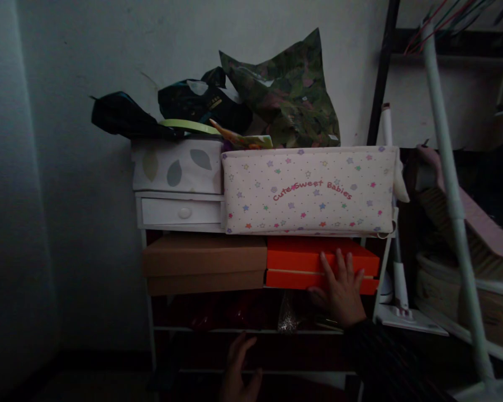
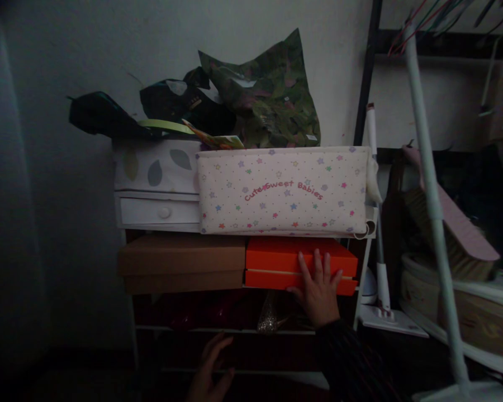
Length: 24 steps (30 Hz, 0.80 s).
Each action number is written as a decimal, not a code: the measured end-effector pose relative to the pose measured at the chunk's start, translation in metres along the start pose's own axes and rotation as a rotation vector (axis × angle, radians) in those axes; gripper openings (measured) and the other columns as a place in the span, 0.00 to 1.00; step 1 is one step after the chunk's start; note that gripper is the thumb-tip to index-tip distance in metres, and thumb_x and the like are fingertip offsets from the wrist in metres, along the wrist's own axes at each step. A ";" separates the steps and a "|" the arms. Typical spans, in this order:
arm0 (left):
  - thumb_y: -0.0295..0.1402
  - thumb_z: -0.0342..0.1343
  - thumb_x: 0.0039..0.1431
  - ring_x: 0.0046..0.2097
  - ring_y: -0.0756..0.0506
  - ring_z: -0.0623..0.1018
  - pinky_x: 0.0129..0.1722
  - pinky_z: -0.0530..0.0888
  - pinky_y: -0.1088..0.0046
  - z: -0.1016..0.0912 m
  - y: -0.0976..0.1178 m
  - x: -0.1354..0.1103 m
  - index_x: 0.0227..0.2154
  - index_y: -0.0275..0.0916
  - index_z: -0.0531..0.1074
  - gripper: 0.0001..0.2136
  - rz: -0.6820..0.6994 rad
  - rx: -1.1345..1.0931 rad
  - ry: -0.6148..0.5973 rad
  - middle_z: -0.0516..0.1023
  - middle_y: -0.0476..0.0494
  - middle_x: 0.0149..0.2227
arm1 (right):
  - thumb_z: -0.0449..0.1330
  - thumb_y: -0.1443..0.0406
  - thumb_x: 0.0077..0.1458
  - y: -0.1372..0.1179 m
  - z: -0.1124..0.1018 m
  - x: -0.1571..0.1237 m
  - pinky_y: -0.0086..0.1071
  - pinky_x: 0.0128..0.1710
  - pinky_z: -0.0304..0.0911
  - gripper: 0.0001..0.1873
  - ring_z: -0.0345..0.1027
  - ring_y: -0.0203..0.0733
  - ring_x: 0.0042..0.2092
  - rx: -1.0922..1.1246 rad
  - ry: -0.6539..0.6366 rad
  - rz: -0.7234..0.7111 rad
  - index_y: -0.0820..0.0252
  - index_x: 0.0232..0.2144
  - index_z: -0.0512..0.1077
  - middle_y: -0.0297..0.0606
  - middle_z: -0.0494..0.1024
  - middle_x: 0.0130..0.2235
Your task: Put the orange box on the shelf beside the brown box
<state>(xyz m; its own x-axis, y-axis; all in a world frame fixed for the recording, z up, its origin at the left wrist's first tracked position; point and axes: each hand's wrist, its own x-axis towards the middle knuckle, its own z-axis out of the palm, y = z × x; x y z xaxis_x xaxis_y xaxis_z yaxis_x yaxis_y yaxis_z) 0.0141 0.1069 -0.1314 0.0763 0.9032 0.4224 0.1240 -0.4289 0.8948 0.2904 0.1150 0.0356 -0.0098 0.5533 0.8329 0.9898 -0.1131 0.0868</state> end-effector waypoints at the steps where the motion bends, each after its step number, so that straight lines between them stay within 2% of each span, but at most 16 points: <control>1: 0.32 0.51 0.50 0.59 0.38 0.65 0.52 0.69 0.61 -0.003 -0.001 0.002 0.48 0.41 0.70 0.20 -0.027 0.001 0.036 0.63 0.35 0.57 | 0.53 0.45 0.53 0.000 0.004 0.000 0.71 0.56 0.38 0.43 0.22 0.65 0.67 0.011 0.004 -0.003 0.53 0.64 0.44 0.52 0.31 0.68; 6: 0.31 0.52 0.50 0.53 0.39 0.70 0.48 0.72 0.63 -0.017 0.006 0.011 0.46 0.37 0.69 0.18 -0.153 -0.032 0.090 0.67 0.33 0.53 | 0.58 0.49 0.52 -0.003 0.014 0.005 0.73 0.55 0.34 0.43 0.23 0.66 0.67 0.076 0.047 0.007 0.52 0.64 0.45 0.51 0.31 0.68; 9: 0.34 0.53 0.50 0.50 0.39 0.71 0.46 0.72 0.61 -0.023 0.007 0.019 0.48 0.35 0.66 0.21 -0.210 -0.048 0.177 0.66 0.31 0.53 | 0.59 0.55 0.53 -0.013 0.014 -0.001 0.70 0.57 0.37 0.42 0.27 0.65 0.67 0.189 0.148 0.030 0.54 0.64 0.44 0.52 0.32 0.68; 11: 0.36 0.54 0.49 0.47 0.39 0.72 0.45 0.72 0.62 -0.027 0.006 0.027 0.51 0.33 0.62 0.25 -0.230 -0.041 0.205 0.66 0.31 0.52 | 0.58 0.61 0.55 -0.029 0.013 -0.014 0.67 0.59 0.42 0.38 0.35 0.61 0.67 0.291 0.226 -0.007 0.55 0.64 0.45 0.53 0.40 0.67; 13: 0.38 0.55 0.48 0.43 0.41 0.73 0.45 0.72 0.62 -0.030 0.003 0.036 0.54 0.31 0.59 0.30 -0.239 -0.033 0.228 0.67 0.32 0.50 | 0.56 0.66 0.56 -0.054 0.013 -0.032 0.60 0.58 0.52 0.31 0.50 0.56 0.63 0.400 0.211 -0.116 0.51 0.61 0.53 0.49 0.56 0.61; 14: 0.39 0.55 0.47 0.41 0.41 0.73 0.45 0.71 0.61 -0.031 0.002 0.040 0.56 0.30 0.57 0.32 -0.241 -0.032 0.227 0.68 0.32 0.49 | 0.54 0.68 0.57 -0.069 0.013 -0.042 0.52 0.55 0.60 0.27 0.59 0.50 0.58 0.477 0.131 -0.177 0.51 0.58 0.58 0.46 0.65 0.55; 15: 0.39 0.55 0.47 0.39 0.42 0.74 0.44 0.71 0.60 -0.033 0.000 0.044 0.57 0.29 0.56 0.34 -0.244 -0.034 0.228 0.69 0.32 0.48 | 0.52 0.70 0.57 -0.086 0.014 -0.050 0.43 0.50 0.66 0.23 0.64 0.45 0.53 0.581 -0.029 -0.233 0.52 0.55 0.62 0.44 0.70 0.51; 16: 0.38 0.56 0.47 0.38 0.42 0.74 0.44 0.71 0.60 -0.034 -0.002 0.048 0.57 0.29 0.55 0.35 -0.248 -0.039 0.227 0.69 0.33 0.48 | 0.50 0.71 0.58 -0.104 0.016 -0.058 0.38 0.48 0.67 0.20 0.67 0.42 0.49 0.669 -0.199 -0.240 0.53 0.51 0.66 0.42 0.72 0.47; 18: 0.38 0.56 0.46 0.37 0.43 0.75 0.44 0.72 0.61 -0.036 -0.007 0.052 0.58 0.28 0.55 0.36 -0.259 -0.049 0.218 0.71 0.33 0.47 | 0.49 0.73 0.56 -0.136 0.023 -0.069 0.38 0.50 0.66 0.19 0.67 0.42 0.50 0.762 -0.378 -0.151 0.55 0.47 0.70 0.42 0.73 0.48; 21: 0.38 0.58 0.45 0.38 0.43 0.76 0.43 0.73 0.63 -0.037 -0.017 0.053 0.59 0.29 0.53 0.38 -0.317 -0.161 0.182 0.73 0.36 0.45 | 0.50 0.75 0.51 -0.172 0.042 -0.077 0.40 0.56 0.61 0.27 0.63 0.45 0.55 0.823 -0.505 -0.036 0.56 0.54 0.66 0.43 0.71 0.54; 24: 0.38 0.61 0.44 0.38 0.43 0.76 0.40 0.74 0.64 -0.035 -0.026 0.053 0.61 0.29 0.49 0.43 -0.398 -0.386 0.147 0.73 0.36 0.44 | 0.50 0.76 0.47 -0.189 0.066 -0.078 0.46 0.61 0.53 0.38 0.54 0.49 0.62 0.805 -0.550 0.033 0.55 0.62 0.54 0.45 0.61 0.62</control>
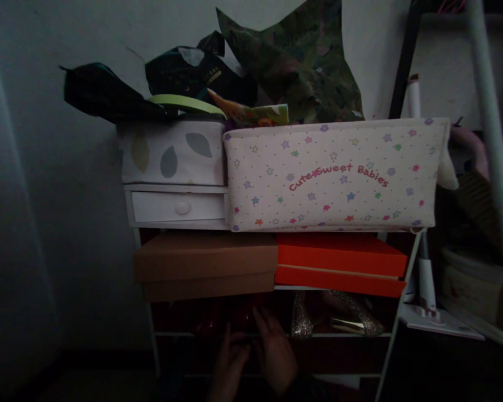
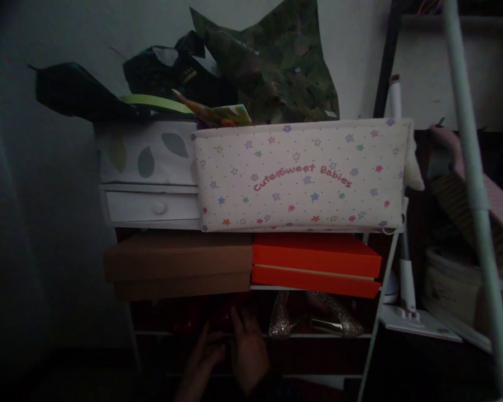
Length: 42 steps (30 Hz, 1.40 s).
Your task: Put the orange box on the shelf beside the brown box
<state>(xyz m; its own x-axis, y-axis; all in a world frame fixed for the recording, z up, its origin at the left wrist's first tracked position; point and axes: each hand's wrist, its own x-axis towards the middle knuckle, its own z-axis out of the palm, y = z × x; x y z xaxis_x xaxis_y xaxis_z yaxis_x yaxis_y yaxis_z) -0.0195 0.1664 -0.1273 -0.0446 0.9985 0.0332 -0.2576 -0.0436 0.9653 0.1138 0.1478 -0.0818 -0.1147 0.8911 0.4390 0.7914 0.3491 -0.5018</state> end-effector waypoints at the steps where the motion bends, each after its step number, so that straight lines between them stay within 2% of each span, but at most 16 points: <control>1: 0.38 0.62 0.44 0.39 0.42 0.76 0.39 0.74 0.64 0.001 -0.002 0.001 0.62 0.28 0.48 0.44 -0.025 -0.053 -0.010 0.73 0.36 0.44 | 0.50 0.76 0.46 0.003 0.005 0.004 0.46 0.61 0.53 0.41 0.53 0.50 0.63 0.001 -0.004 0.018 0.54 0.63 0.50 0.45 0.59 0.63; 3: 0.39 0.62 0.44 0.39 0.41 0.77 0.39 0.75 0.63 0.003 -0.002 0.003 0.62 0.29 0.47 0.44 -0.057 -0.103 -0.019 0.74 0.36 0.42 | 0.51 0.76 0.45 0.007 0.011 0.011 0.44 0.57 0.58 0.44 0.59 0.49 0.60 0.023 -0.027 0.059 0.52 0.64 0.45 0.46 0.64 0.61; 5: 0.38 0.63 0.44 0.39 0.42 0.77 0.40 0.75 0.63 0.006 0.001 0.004 0.62 0.31 0.47 0.44 -0.084 -0.147 -0.016 0.74 0.38 0.40 | 0.51 0.75 0.45 0.010 0.012 0.016 0.40 0.49 0.65 0.46 0.69 0.47 0.52 0.056 -0.064 0.109 0.52 0.64 0.42 0.48 0.71 0.54; 7: 0.36 0.61 0.46 0.39 0.43 0.77 0.40 0.75 0.64 0.009 0.006 0.003 0.63 0.36 0.48 0.42 -0.089 -0.164 -0.025 0.74 0.40 0.40 | 0.50 0.75 0.44 0.011 0.011 0.020 0.36 0.44 0.67 0.46 0.72 0.45 0.46 0.086 -0.071 0.136 0.53 0.65 0.41 0.47 0.74 0.49; 11: 0.36 0.61 0.46 0.41 0.44 0.76 0.41 0.74 0.66 0.013 0.015 0.000 0.63 0.42 0.48 0.42 -0.076 -0.105 -0.058 0.71 0.39 0.47 | 0.49 0.76 0.42 0.012 0.008 0.023 0.34 0.43 0.65 0.47 0.72 0.43 0.45 0.149 -0.030 0.120 0.54 0.65 0.41 0.45 0.76 0.48; 13: 0.35 0.62 0.44 0.47 0.41 0.76 0.45 0.73 0.65 0.016 0.017 -0.001 0.64 0.44 0.46 0.44 -0.076 -0.096 -0.075 0.68 0.36 0.54 | 0.48 0.76 0.43 0.012 0.007 0.023 0.35 0.42 0.66 0.46 0.73 0.43 0.44 0.180 -0.021 0.135 0.53 0.65 0.41 0.43 0.76 0.48; 16: 0.33 0.60 0.47 0.60 0.39 0.65 0.53 0.68 0.63 0.021 0.019 -0.001 0.65 0.45 0.42 0.44 -0.044 -0.172 -0.196 0.59 0.35 0.63 | 0.48 0.75 0.46 0.012 0.005 0.021 0.36 0.44 0.65 0.43 0.73 0.43 0.45 0.254 0.031 0.169 0.53 0.64 0.44 0.43 0.76 0.50; 19: 0.34 0.61 0.47 0.66 0.40 0.55 0.59 0.62 0.62 0.027 0.016 -0.001 0.65 0.42 0.42 0.45 0.021 -0.241 -0.289 0.55 0.35 0.66 | 0.47 0.73 0.50 0.012 0.005 0.020 0.33 0.43 0.67 0.40 0.74 0.41 0.44 0.418 0.066 0.175 0.56 0.65 0.41 0.41 0.77 0.48; 22: 0.37 0.64 0.44 0.66 0.38 0.53 0.61 0.59 0.59 0.031 0.013 0.000 0.64 0.42 0.45 0.46 0.077 -0.237 -0.295 0.56 0.35 0.66 | 0.46 0.72 0.51 0.014 0.011 0.021 0.33 0.46 0.66 0.39 0.73 0.39 0.48 0.589 0.133 0.157 0.56 0.64 0.40 0.40 0.76 0.50; 25: 0.39 0.63 0.46 0.67 0.38 0.52 0.63 0.57 0.59 0.030 0.015 -0.001 0.64 0.45 0.49 0.42 0.116 -0.175 -0.357 0.52 0.39 0.67 | 0.47 0.72 0.49 0.015 0.021 0.022 0.35 0.51 0.64 0.39 0.67 0.38 0.54 0.745 0.212 0.145 0.55 0.63 0.42 0.41 0.71 0.56; 29: 0.37 0.62 0.49 0.67 0.39 0.50 0.63 0.57 0.60 0.028 0.025 -0.006 0.63 0.48 0.49 0.40 0.057 -0.168 -0.398 0.50 0.43 0.68 | 0.49 0.69 0.51 0.014 0.026 0.021 0.37 0.53 0.63 0.38 0.66 0.39 0.56 0.910 0.258 0.180 0.56 0.63 0.40 0.44 0.69 0.57; 33: 0.35 0.62 0.49 0.67 0.39 0.52 0.64 0.55 0.59 0.030 0.028 -0.008 0.63 0.50 0.50 0.39 0.048 -0.229 -0.445 0.49 0.45 0.68 | 0.52 0.65 0.54 0.012 0.024 0.018 0.41 0.55 0.61 0.39 0.67 0.41 0.54 0.957 0.254 0.205 0.56 0.62 0.36 0.46 0.71 0.55; 36: 0.35 0.62 0.49 0.67 0.39 0.52 0.64 0.54 0.59 0.031 0.026 -0.009 0.62 0.50 0.52 0.38 0.041 -0.201 -0.471 0.49 0.46 0.68 | 0.52 0.66 0.54 0.012 0.023 0.017 0.45 0.56 0.60 0.39 0.66 0.43 0.55 0.993 0.286 0.201 0.56 0.61 0.36 0.49 0.69 0.56; 42: 0.33 0.61 0.50 0.67 0.42 0.48 0.65 0.52 0.62 0.028 0.018 -0.009 0.62 0.53 0.51 0.37 0.110 -0.139 -0.505 0.45 0.50 0.69 | 0.53 0.64 0.54 0.018 0.024 0.014 0.43 0.55 0.60 0.41 0.67 0.43 0.54 0.946 0.259 0.238 0.59 0.62 0.33 0.50 0.68 0.56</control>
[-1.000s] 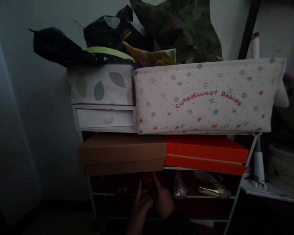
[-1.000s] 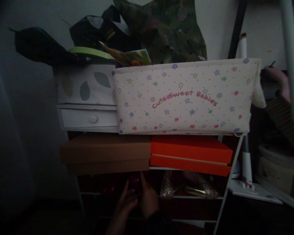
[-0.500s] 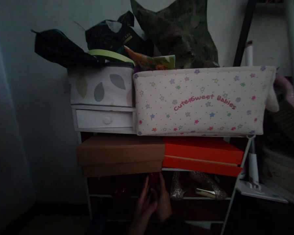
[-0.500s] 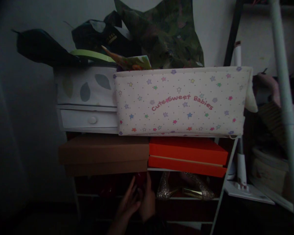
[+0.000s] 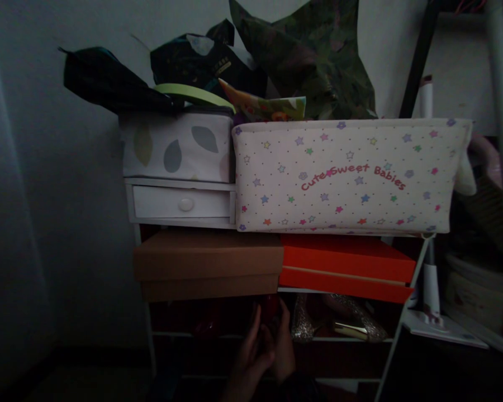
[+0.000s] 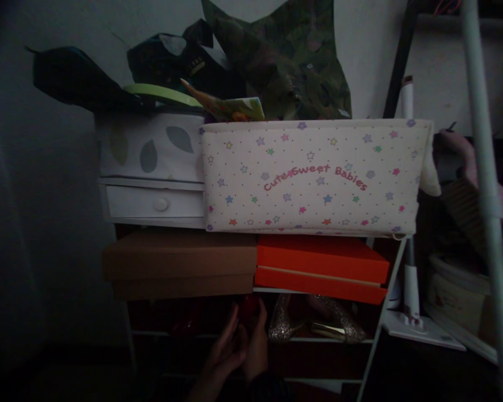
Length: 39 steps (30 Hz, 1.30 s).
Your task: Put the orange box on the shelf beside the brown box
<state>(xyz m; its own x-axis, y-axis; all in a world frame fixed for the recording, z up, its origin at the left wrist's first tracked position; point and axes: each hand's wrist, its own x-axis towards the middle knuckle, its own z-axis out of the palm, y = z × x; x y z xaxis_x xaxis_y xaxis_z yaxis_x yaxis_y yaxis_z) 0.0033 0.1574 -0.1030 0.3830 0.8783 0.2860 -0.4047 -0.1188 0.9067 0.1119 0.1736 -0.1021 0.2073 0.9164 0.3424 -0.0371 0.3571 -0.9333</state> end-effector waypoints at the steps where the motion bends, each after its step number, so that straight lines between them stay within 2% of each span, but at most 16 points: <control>1: 0.33 0.60 0.51 0.68 0.42 0.48 0.65 0.52 0.62 0.000 -0.001 -0.001 0.62 0.53 0.52 0.36 0.011 0.010 -0.007 0.45 0.50 0.69 | 0.52 0.64 0.54 0.000 -0.001 -0.001 0.43 0.55 0.61 0.41 0.67 0.44 0.54 -0.032 -0.010 0.009 0.59 0.62 0.31 0.51 0.67 0.57; 3: 0.34 0.59 0.52 0.68 0.43 0.47 0.65 0.52 0.63 -0.001 -0.001 -0.003 0.61 0.53 0.54 0.34 0.048 0.057 -0.009 0.46 0.50 0.69 | 0.50 0.66 0.54 -0.002 -0.002 -0.005 0.45 0.57 0.58 0.43 0.63 0.45 0.58 -0.134 -0.023 -0.009 0.62 0.63 0.27 0.54 0.62 0.60; 5: 0.35 0.59 0.53 0.67 0.43 0.50 0.64 0.55 0.62 -0.002 0.003 -0.006 0.60 0.52 0.57 0.31 0.090 0.127 0.043 0.49 0.48 0.68 | 0.49 0.67 0.53 -0.007 -0.002 -0.012 0.47 0.61 0.52 0.44 0.52 0.48 0.63 -0.306 0.013 -0.057 0.66 0.63 0.26 0.57 0.51 0.64; 7: 0.38 0.57 0.54 0.64 0.40 0.60 0.60 0.63 0.61 -0.005 0.012 -0.010 0.57 0.48 0.62 0.26 0.120 0.207 0.175 0.57 0.42 0.65 | 0.49 0.68 0.52 -0.015 0.001 -0.023 0.50 0.62 0.48 0.43 0.42 0.52 0.66 -0.488 0.101 -0.085 0.68 0.64 0.30 0.58 0.43 0.66; 8: 0.39 0.57 0.54 0.59 0.39 0.66 0.56 0.66 0.60 -0.008 0.017 -0.013 0.54 0.44 0.66 0.23 0.128 0.249 0.273 0.64 0.38 0.61 | 0.50 0.68 0.52 -0.018 0.003 -0.029 0.51 0.62 0.48 0.43 0.40 0.54 0.67 -0.555 0.146 -0.088 0.67 0.64 0.32 0.58 0.43 0.65; 10: 0.40 0.57 0.53 0.50 0.38 0.73 0.50 0.69 0.60 -0.017 0.029 -0.017 0.45 0.40 0.71 0.18 0.144 0.301 0.518 0.73 0.37 0.50 | 0.50 0.68 0.53 -0.019 0.008 -0.040 0.51 0.61 0.52 0.40 0.45 0.54 0.65 -0.622 0.183 -0.107 0.63 0.64 0.36 0.55 0.47 0.64; 13: 0.39 0.59 0.47 0.45 0.40 0.73 0.47 0.68 0.61 -0.036 0.040 -0.022 0.38 0.41 0.71 0.14 0.173 0.217 0.900 0.74 0.44 0.42 | 0.50 0.67 0.56 -0.009 0.019 -0.053 0.50 0.60 0.55 0.33 0.51 0.51 0.64 -0.652 0.162 -0.231 0.55 0.62 0.45 0.48 0.58 0.60; 15: 0.39 0.58 0.46 0.44 0.42 0.71 0.45 0.67 0.62 -0.047 0.041 -0.023 0.39 0.44 0.68 0.16 0.175 0.117 1.065 0.71 0.47 0.43 | 0.49 0.68 0.57 0.000 0.027 -0.057 0.49 0.59 0.57 0.28 0.52 0.49 0.63 -0.663 0.082 -0.304 0.51 0.60 0.52 0.43 0.63 0.59; 17: 0.39 0.56 0.47 0.44 0.43 0.70 0.45 0.67 0.62 -0.057 0.038 -0.024 0.40 0.45 0.65 0.16 0.142 0.053 1.133 0.68 0.48 0.44 | 0.48 0.71 0.56 0.003 0.035 -0.057 0.46 0.59 0.58 0.28 0.54 0.47 0.62 -0.664 -0.057 -0.306 0.49 0.58 0.56 0.41 0.64 0.59; 19: 0.38 0.55 0.48 0.44 0.43 0.71 0.45 0.68 0.62 -0.064 0.032 -0.024 0.40 0.44 0.64 0.15 0.088 -0.010 1.119 0.68 0.47 0.43 | 0.48 0.74 0.53 -0.002 0.042 -0.054 0.43 0.61 0.56 0.31 0.53 0.44 0.63 -0.658 -0.214 -0.265 0.51 0.59 0.56 0.40 0.61 0.62; 21: 0.38 0.54 0.49 0.44 0.43 0.72 0.45 0.69 0.61 -0.067 0.026 -0.023 0.39 0.43 0.65 0.13 0.034 -0.061 1.046 0.69 0.45 0.42 | 0.47 0.75 0.52 -0.008 0.049 -0.049 0.44 0.64 0.50 0.34 0.46 0.42 0.65 -0.657 -0.352 -0.242 0.54 0.62 0.53 0.40 0.55 0.65; 25: 0.39 0.55 0.52 0.52 0.41 0.71 0.50 0.68 0.60 -0.064 0.023 -0.022 0.48 0.47 0.64 0.19 -0.037 -0.110 0.882 0.70 0.44 0.50 | 0.46 0.77 0.50 -0.013 0.064 -0.038 0.49 0.66 0.37 0.40 0.34 0.41 0.68 -0.640 -0.489 -0.230 0.56 0.64 0.43 0.38 0.46 0.68; 29: 0.42 0.56 0.53 0.59 0.39 0.66 0.55 0.64 0.58 -0.057 0.027 -0.020 0.56 0.53 0.57 0.27 -0.066 -0.093 0.836 0.66 0.44 0.58 | 0.47 0.76 0.50 -0.009 0.075 -0.030 0.48 0.66 0.39 0.42 0.36 0.42 0.68 -0.580 -0.474 -0.154 0.58 0.65 0.37 0.42 0.45 0.68; 32: 0.46 0.56 0.53 0.61 0.38 0.64 0.57 0.62 0.57 -0.052 0.032 -0.017 0.58 0.56 0.54 0.30 -0.064 -0.071 0.800 0.62 0.45 0.61 | 0.48 0.76 0.52 -0.012 0.076 -0.023 0.43 0.63 0.49 0.42 0.47 0.41 0.65 -0.478 -0.427 -0.143 0.54 0.65 0.36 0.43 0.54 0.65; 35: 0.46 0.56 0.54 0.63 0.38 0.61 0.60 0.60 0.57 -0.046 0.036 -0.013 0.60 0.55 0.51 0.31 -0.043 -0.027 0.687 0.59 0.43 0.63 | 0.48 0.76 0.51 -0.015 0.073 -0.018 0.40 0.61 0.54 0.43 0.56 0.39 0.60 -0.412 -0.378 -0.139 0.49 0.65 0.37 0.42 0.62 0.59; 39: 0.45 0.56 0.54 0.65 0.40 0.58 0.62 0.58 0.61 -0.038 0.041 -0.007 0.61 0.50 0.51 0.33 -0.010 0.061 0.526 0.57 0.42 0.65 | 0.48 0.74 0.55 -0.012 0.066 -0.014 0.40 0.61 0.52 0.38 0.56 0.39 0.60 -0.326 -0.311 -0.123 0.49 0.64 0.41 0.43 0.60 0.59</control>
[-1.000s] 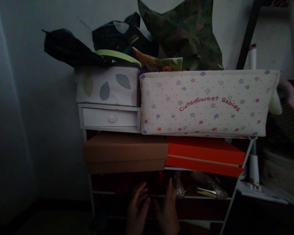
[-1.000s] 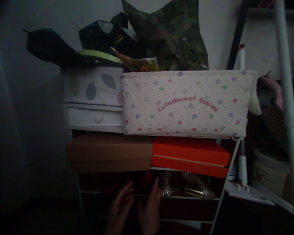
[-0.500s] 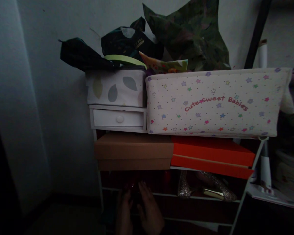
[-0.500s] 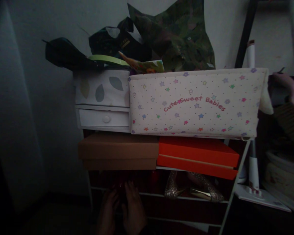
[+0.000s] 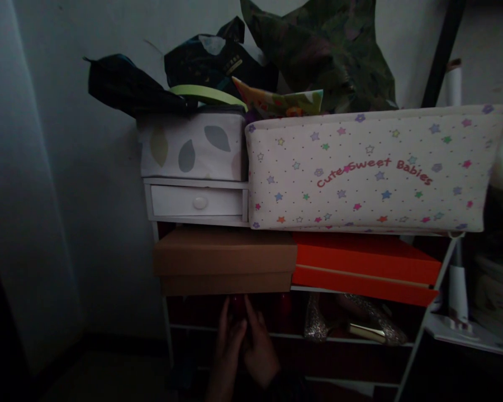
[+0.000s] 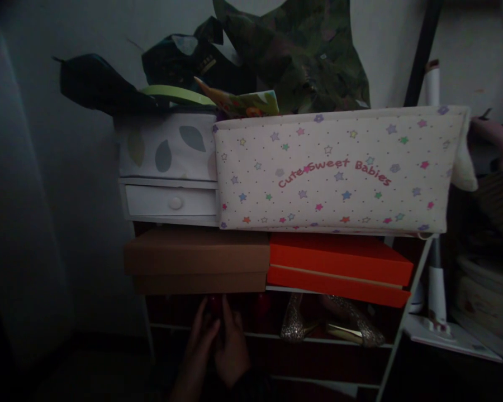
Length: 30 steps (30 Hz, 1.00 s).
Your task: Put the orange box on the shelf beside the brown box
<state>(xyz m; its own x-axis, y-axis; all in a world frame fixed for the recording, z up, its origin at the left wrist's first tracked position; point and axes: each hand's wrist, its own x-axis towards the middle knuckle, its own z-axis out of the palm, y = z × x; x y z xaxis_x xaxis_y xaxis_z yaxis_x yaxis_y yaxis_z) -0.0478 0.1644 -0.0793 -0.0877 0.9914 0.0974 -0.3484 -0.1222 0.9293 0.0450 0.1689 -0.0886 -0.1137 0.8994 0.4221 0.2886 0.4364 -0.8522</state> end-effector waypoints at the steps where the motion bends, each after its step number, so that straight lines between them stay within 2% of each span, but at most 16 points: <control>1: 0.45 0.56 0.54 0.64 0.40 0.59 0.62 0.58 0.61 0.002 0.001 0.000 0.62 0.49 0.51 0.33 0.004 0.015 -0.027 0.57 0.42 0.65 | 0.48 0.72 0.56 0.002 -0.001 -0.001 0.41 0.62 0.51 0.37 0.55 0.39 0.61 0.021 0.017 0.010 0.49 0.64 0.42 0.43 0.59 0.60; 10: 0.45 0.54 0.56 0.66 0.42 0.56 0.64 0.55 0.63 0.013 -0.005 0.002 0.63 0.43 0.49 0.34 -0.009 0.112 -0.181 0.51 0.43 0.67 | 0.47 0.63 0.60 0.011 -0.013 -0.005 0.44 0.65 0.42 0.32 0.42 0.40 0.67 0.110 0.127 0.029 0.54 0.64 0.42 0.42 0.49 0.66; 15: 0.44 0.54 0.57 0.65 0.42 0.58 0.62 0.60 0.64 0.019 -0.002 -0.002 0.64 0.43 0.48 0.34 -0.019 0.113 -0.249 0.57 0.41 0.65 | 0.47 0.60 0.61 0.019 -0.013 -0.008 0.43 0.65 0.41 0.33 0.39 0.39 0.67 0.140 0.171 0.013 0.53 0.65 0.40 0.40 0.45 0.68; 23: 0.45 0.57 0.54 0.64 0.40 0.60 0.61 0.61 0.61 0.020 0.000 -0.001 0.62 0.46 0.53 0.34 -0.011 0.106 -0.230 0.61 0.42 0.64 | 0.50 0.59 0.59 0.011 -0.014 -0.011 0.44 0.65 0.42 0.36 0.39 0.41 0.67 0.157 0.184 0.043 0.55 0.65 0.39 0.42 0.45 0.68; 28: 0.44 0.55 0.56 0.66 0.41 0.56 0.65 0.52 0.60 0.019 -0.004 0.004 0.61 0.47 0.57 0.29 0.033 0.146 -0.222 0.55 0.46 0.66 | 0.51 0.60 0.59 0.009 -0.014 -0.015 0.43 0.65 0.39 0.39 0.37 0.39 0.67 0.243 0.120 0.063 0.53 0.65 0.35 0.40 0.43 0.68; 30: 0.43 0.54 0.57 0.66 0.42 0.55 0.65 0.51 0.60 0.018 -0.009 0.006 0.61 0.46 0.55 0.30 0.042 0.144 -0.235 0.54 0.45 0.67 | 0.51 0.61 0.59 0.010 -0.014 -0.016 0.43 0.66 0.39 0.39 0.37 0.38 0.67 0.255 0.100 0.056 0.54 0.65 0.33 0.40 0.43 0.68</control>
<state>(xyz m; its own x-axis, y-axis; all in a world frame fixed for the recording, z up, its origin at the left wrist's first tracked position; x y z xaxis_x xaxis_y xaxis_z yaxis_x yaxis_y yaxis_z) -0.0288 0.1724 -0.0804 0.1254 0.9716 0.2008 -0.2113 -0.1716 0.9622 0.0631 0.1584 -0.0994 -0.0062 0.9208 0.3900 0.0417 0.3899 -0.9199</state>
